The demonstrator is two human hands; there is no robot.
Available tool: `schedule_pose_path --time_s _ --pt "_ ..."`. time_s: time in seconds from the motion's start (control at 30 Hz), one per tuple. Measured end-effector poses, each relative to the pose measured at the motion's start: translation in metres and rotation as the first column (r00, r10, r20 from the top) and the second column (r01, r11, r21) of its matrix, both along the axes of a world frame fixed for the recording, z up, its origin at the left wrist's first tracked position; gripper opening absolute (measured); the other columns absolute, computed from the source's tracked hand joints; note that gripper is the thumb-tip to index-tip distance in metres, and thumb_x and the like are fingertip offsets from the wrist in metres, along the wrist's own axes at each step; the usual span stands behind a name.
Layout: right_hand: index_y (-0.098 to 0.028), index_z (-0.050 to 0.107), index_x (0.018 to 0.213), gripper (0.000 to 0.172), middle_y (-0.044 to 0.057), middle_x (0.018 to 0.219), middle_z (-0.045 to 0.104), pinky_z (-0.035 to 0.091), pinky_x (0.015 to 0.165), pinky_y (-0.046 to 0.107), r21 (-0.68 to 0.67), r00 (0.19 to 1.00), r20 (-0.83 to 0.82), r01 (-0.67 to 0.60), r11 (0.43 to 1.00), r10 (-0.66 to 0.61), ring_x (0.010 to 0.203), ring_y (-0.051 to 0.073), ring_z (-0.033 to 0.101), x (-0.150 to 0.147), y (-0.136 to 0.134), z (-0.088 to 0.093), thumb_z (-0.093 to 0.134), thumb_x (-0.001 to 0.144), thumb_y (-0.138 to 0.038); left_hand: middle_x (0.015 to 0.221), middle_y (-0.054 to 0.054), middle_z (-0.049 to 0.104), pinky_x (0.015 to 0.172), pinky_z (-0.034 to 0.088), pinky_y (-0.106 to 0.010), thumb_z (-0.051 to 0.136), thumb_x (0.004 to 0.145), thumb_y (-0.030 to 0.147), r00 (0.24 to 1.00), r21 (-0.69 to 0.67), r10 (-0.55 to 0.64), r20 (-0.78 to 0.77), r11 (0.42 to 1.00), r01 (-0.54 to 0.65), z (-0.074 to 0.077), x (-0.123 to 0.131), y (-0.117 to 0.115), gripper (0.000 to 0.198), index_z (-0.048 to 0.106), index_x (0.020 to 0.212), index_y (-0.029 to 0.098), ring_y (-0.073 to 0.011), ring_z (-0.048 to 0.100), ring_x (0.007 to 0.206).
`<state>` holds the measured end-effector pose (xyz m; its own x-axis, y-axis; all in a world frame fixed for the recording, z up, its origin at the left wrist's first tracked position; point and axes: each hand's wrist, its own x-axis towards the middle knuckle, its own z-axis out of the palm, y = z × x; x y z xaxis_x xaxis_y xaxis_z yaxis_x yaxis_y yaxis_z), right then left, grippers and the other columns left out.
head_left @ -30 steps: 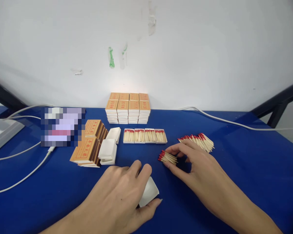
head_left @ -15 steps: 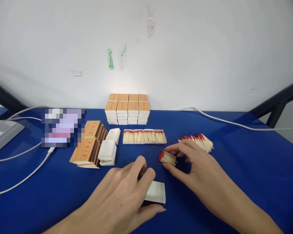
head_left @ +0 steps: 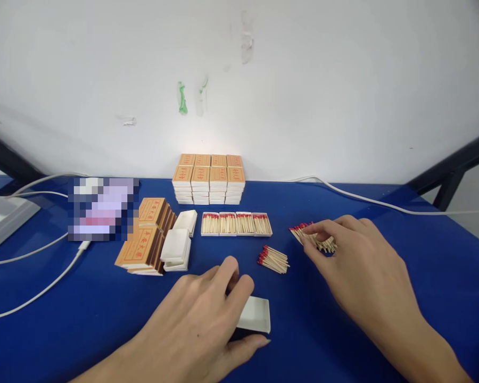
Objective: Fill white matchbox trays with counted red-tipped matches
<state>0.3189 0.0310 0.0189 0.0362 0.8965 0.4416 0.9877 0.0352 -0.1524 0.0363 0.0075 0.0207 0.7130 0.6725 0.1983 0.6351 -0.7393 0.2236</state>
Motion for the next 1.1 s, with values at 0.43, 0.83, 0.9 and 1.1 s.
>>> schedule_pose_path --time_s 0.43,0.83,0.9,1.1 --pt "-0.022 0.080 0.093 0.023 0.010 0.090 0.076 0.049 0.076 0.048 -0.031 0.995 0.073 -0.073 0.997 0.075 0.089 0.033 0.060 0.002 0.003 -0.009 0.061 0.106 -0.025 0.110 -0.002 0.061 0.054 0.048 -0.040 0.098 0.091 0.043 1.000 -0.010 0.009 0.006 1.000 -0.009 0.001 0.001 0.001 0.050 0.056 0.113 0.026 -0.0250 0.070 0.075" --pt "-0.023 0.076 0.096 0.026 0.009 0.097 0.074 0.053 0.081 0.046 -0.030 0.954 -0.104 -0.287 0.957 0.283 0.094 0.030 0.059 -0.007 -0.001 0.008 0.060 0.115 -0.032 0.109 -0.002 0.062 0.054 0.047 -0.039 0.095 0.091 0.037 1.000 -0.033 0.008 -0.011 0.999 -0.009 0.002 0.002 0.002 0.044 0.059 0.112 0.025 -0.0248 0.070 0.075" --pt "-0.023 0.075 0.098 0.026 0.009 0.101 0.074 0.052 0.083 0.046 -0.047 0.934 -0.079 -0.353 0.934 0.349 0.097 0.029 0.059 -0.006 -0.002 0.011 0.058 0.117 -0.030 0.110 -0.002 0.061 0.055 0.048 -0.040 0.094 0.092 0.037 1.000 -0.039 0.010 -0.003 0.999 -0.010 0.002 0.001 0.001 0.043 0.059 0.113 0.025 -0.0251 0.069 0.075" --pt "-0.023 0.073 0.104 0.025 0.009 0.105 0.070 0.050 0.088 0.048 -0.128 0.892 -0.035 -0.452 0.883 0.451 0.103 0.031 0.058 -0.007 -0.003 0.012 0.053 0.119 -0.024 0.109 -0.002 0.062 0.055 0.051 -0.041 0.095 0.092 0.037 1.000 -0.031 0.017 -0.010 0.999 -0.018 0.002 0.002 0.000 0.044 0.059 0.113 0.025 -0.0265 0.071 0.076"
